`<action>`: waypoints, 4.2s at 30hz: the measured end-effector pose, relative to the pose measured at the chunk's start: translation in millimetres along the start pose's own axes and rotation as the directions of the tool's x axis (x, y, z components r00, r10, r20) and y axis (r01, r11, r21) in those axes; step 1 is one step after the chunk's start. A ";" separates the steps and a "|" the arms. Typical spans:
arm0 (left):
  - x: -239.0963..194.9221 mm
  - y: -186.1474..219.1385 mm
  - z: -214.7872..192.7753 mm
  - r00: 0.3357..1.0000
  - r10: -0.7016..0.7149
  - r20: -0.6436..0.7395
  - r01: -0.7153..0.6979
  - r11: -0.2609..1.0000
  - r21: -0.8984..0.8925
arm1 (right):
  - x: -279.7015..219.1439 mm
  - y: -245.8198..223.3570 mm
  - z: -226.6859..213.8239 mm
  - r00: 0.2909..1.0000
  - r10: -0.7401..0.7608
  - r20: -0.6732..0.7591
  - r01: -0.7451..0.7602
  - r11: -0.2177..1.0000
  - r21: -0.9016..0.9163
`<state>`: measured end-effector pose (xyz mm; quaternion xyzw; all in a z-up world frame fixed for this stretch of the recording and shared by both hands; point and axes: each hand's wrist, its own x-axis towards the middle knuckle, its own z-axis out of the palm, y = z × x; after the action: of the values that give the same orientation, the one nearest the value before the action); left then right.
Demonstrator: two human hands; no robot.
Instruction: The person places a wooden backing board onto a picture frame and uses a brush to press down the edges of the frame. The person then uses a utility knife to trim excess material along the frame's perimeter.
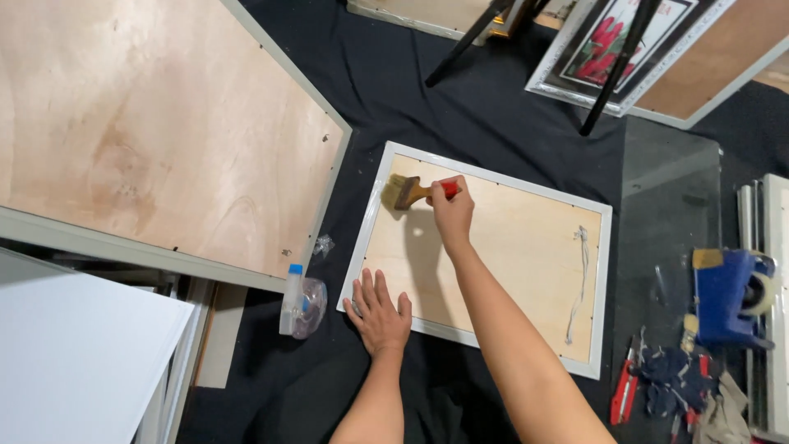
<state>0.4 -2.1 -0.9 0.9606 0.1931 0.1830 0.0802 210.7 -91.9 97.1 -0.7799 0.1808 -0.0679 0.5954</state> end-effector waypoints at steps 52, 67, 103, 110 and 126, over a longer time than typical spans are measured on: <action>34.9 -45.4 -50.0 0.781 -0.281 0.558 0.624 0.304 -0.720 | -140.1 -53.4 -254.3 0.872 0.101 0.478 0.288 0.684 -0.671; 16.1 -40.5 -26.1 0.810 -0.090 0.579 0.419 0.780 -0.465 | -128.6 10.8 -412.6 0.886 0.282 0.369 0.137 0.601 -0.788; -35.0 29.9 -15.4 1.000 -0.017 0.022 0.017 1.000 0.019 | 35.3 56.1 -367.2 0.991 -0.092 -0.100 -0.028 0.582 -0.813; -31.9 32.6 -17.8 0.999 -0.005 0.037 0.000 0.990 0.139 | 133.8 43.2 -341.0 0.960 -0.278 -0.014 0.191 0.695 -0.694; -32.5 28.9 -12.0 0.993 -0.039 0.109 0.029 0.995 0.094 | 86.8 79.1 -232.2 0.747 -0.629 -0.217 0.303 0.612 -0.730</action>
<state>-22.2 -40.5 6.1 0.9685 0.2130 0.1189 0.0494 200.5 -351.2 77.6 -0.9166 0.1098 -0.3377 0.1839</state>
